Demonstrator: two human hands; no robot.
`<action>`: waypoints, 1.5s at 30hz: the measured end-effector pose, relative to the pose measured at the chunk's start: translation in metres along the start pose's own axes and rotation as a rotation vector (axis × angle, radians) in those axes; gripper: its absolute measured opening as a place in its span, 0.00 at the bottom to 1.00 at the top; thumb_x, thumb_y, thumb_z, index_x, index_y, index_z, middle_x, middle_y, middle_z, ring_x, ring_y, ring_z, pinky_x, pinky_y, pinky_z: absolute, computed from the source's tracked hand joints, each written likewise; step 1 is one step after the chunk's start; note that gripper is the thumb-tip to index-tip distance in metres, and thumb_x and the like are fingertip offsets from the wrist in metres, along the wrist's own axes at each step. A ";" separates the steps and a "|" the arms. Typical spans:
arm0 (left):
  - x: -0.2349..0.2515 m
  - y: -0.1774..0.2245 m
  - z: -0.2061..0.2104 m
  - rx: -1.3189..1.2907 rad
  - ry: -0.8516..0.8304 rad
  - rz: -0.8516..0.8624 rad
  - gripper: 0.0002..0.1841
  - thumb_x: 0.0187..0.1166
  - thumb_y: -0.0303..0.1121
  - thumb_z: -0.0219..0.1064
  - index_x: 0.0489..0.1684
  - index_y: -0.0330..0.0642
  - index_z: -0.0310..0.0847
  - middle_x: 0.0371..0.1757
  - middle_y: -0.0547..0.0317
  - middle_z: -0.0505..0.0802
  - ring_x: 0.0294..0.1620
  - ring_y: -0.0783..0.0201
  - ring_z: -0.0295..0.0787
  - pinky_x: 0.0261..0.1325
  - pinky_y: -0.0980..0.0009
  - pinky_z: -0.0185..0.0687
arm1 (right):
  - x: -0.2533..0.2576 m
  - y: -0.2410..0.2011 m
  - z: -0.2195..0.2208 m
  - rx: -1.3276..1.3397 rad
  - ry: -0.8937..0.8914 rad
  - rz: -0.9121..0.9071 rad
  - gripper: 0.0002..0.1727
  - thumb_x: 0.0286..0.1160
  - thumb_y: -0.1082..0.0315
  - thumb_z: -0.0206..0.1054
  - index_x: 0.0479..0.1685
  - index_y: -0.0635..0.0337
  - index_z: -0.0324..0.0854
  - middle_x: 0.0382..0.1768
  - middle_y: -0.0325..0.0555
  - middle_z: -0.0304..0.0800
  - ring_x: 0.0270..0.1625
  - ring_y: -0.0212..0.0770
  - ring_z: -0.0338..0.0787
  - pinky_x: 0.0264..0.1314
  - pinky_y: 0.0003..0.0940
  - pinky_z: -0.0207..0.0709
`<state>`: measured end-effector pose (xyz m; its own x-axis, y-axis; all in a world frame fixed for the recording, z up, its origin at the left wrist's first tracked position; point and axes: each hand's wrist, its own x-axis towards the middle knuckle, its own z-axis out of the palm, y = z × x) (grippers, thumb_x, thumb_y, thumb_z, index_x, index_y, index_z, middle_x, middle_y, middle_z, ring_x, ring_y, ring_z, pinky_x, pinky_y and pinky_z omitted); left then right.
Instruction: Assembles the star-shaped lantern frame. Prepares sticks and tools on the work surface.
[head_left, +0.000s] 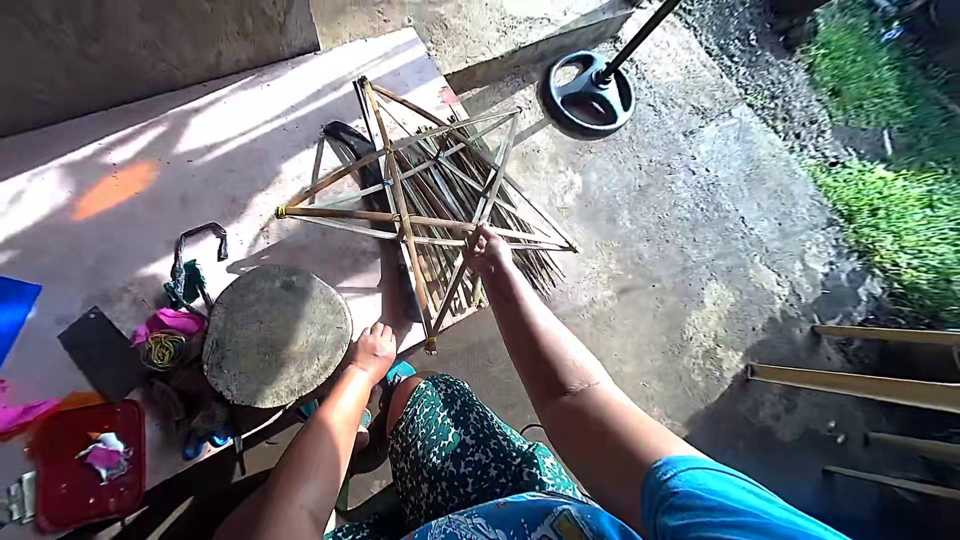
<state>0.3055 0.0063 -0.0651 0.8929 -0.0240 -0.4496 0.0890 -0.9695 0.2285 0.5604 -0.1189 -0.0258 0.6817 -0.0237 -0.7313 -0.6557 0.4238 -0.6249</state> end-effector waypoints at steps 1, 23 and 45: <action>-0.005 0.002 0.008 -0.014 0.161 0.020 0.14 0.81 0.18 0.54 0.48 0.21 0.87 0.56 0.32 0.92 0.65 0.36 0.88 0.62 0.44 0.82 | 0.001 0.002 -0.002 0.005 -0.009 0.005 0.17 0.90 0.58 0.57 0.69 0.56 0.70 0.49 0.43 0.82 0.42 0.32 0.83 0.43 0.27 0.78; -0.155 -0.047 -0.067 -1.400 0.759 -0.605 0.14 0.90 0.35 0.61 0.55 0.32 0.83 0.40 0.53 0.90 0.30 0.70 0.83 0.38 0.72 0.83 | -0.211 0.140 0.002 -1.151 -1.106 -0.229 0.10 0.84 0.72 0.65 0.55 0.69 0.83 0.38 0.45 0.96 0.38 0.32 0.94 0.51 0.32 0.89; -0.204 -0.266 0.020 -0.709 0.409 -1.460 0.37 0.75 0.37 0.74 0.79 0.22 0.64 0.75 0.24 0.78 0.78 0.33 0.76 0.77 0.37 0.71 | -0.136 0.161 0.014 -1.317 -0.750 0.038 0.12 0.84 0.68 0.67 0.56 0.68 0.81 0.39 0.47 0.92 0.35 0.32 0.89 0.45 0.29 0.83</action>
<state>0.0909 0.2646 -0.0517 -0.0747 0.9094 -0.4093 0.9593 0.1776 0.2196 0.3670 -0.0346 -0.0226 0.3948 0.5931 -0.7016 -0.2129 -0.6838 -0.6979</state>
